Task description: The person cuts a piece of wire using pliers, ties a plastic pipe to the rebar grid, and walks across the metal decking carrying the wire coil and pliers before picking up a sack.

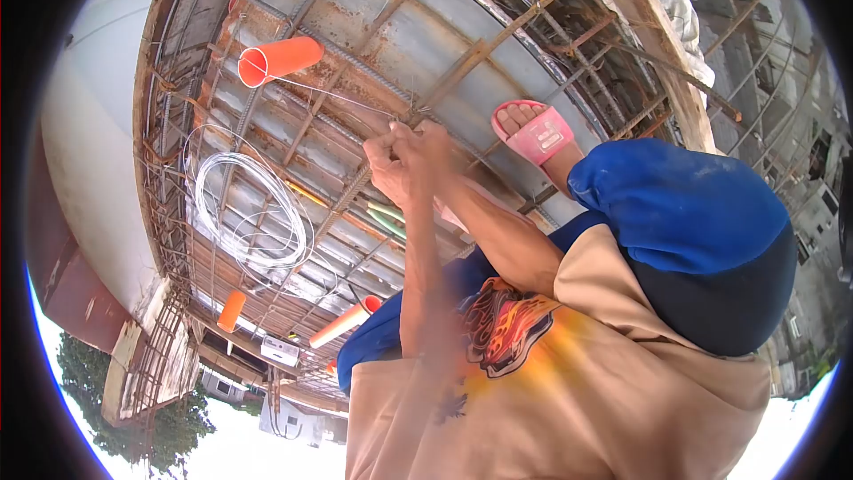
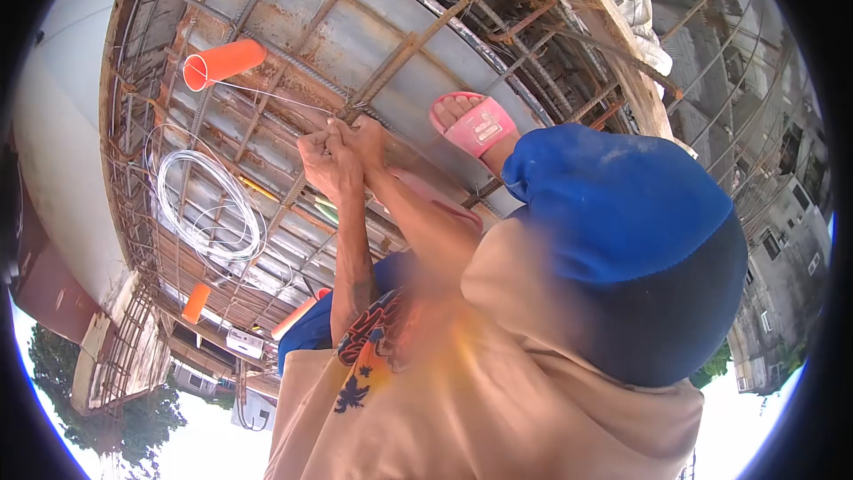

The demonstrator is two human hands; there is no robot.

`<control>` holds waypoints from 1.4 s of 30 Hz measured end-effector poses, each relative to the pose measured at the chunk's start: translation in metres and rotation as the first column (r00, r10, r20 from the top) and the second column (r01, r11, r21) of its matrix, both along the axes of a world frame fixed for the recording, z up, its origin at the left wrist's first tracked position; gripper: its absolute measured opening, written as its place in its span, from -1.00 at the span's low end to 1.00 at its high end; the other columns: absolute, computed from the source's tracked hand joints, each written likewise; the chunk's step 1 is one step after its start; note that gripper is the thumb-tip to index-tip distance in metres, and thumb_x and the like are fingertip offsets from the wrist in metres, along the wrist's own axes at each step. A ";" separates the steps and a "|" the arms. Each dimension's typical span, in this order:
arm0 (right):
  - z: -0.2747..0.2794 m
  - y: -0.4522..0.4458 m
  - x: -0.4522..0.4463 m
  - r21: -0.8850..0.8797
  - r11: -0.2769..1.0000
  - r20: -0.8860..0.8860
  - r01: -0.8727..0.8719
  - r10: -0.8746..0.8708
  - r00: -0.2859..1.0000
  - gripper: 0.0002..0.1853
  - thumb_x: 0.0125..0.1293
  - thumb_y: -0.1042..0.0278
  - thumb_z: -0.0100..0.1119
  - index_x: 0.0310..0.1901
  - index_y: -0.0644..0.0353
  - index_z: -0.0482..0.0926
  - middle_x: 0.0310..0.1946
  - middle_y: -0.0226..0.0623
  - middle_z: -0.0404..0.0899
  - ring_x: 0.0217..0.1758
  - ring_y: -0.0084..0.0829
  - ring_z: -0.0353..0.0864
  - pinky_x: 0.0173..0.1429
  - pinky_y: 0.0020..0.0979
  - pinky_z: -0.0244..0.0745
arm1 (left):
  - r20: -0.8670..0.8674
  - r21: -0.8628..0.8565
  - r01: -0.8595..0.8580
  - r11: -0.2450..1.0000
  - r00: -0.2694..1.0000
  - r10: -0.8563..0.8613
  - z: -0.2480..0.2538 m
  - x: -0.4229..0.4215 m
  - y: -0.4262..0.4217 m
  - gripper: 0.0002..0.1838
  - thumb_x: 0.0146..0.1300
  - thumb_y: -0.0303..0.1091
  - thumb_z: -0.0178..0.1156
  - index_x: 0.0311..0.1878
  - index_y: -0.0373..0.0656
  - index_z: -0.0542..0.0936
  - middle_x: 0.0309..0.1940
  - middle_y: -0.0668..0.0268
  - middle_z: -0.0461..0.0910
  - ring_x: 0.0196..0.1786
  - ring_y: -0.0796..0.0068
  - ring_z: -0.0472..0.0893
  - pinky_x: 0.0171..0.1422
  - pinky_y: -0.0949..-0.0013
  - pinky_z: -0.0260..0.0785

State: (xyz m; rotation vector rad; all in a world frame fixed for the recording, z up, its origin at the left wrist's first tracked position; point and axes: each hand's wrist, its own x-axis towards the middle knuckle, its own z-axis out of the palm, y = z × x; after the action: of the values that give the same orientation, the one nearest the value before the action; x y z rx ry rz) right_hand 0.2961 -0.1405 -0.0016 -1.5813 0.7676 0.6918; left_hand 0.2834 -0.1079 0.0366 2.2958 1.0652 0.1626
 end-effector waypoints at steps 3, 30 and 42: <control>-0.011 0.007 -0.004 -0.017 0.999 0.020 0.045 -0.045 0.999 -0.63 0.10 0.15 0.40 -0.58 0.33 0.58 -0.71 -0.30 0.54 -0.62 -0.55 0.50 -0.50 -0.34 0.41 | 0.136 -0.442 -0.303 0.844 0.908 0.397 -0.012 -0.011 0.009 -0.88 0.17 -0.50 0.19 -0.37 -0.21 0.42 -0.48 0.21 0.61 -0.43 0.38 0.58 -0.31 0.36 0.40; 0.007 0.017 0.009 -0.154 0.968 -0.214 -0.200 0.165 0.963 -0.54 0.25 -0.13 0.26 -0.36 0.22 0.62 -0.67 -0.38 0.56 -0.61 -0.56 0.53 -0.42 -0.51 0.39 | -0.297 -0.654 -0.246 0.716 0.953 0.057 -0.072 0.029 0.118 -0.95 -0.04 -0.59 0.21 -0.54 -0.37 0.56 -0.64 0.27 0.51 -0.59 0.51 0.43 -0.54 0.40 0.21; -0.016 0.023 -0.005 -0.211 0.977 0.024 -0.030 0.036 0.999 -0.50 0.11 -0.03 0.42 -0.57 0.36 0.61 -0.70 -0.12 0.57 -0.65 -0.32 0.54 -0.45 -0.23 0.40 | -0.154 -0.451 -0.518 0.727 0.847 0.508 -0.034 0.016 0.045 -0.79 0.16 -0.47 0.20 -0.48 -0.48 0.60 -0.55 0.26 0.57 -0.56 0.53 0.48 -0.50 0.40 0.31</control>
State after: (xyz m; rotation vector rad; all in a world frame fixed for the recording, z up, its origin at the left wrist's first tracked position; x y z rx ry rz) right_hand 0.2909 -0.1172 -0.0172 -1.7951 0.8171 0.6273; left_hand 0.2998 -0.0627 0.0026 1.5193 1.5433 0.0786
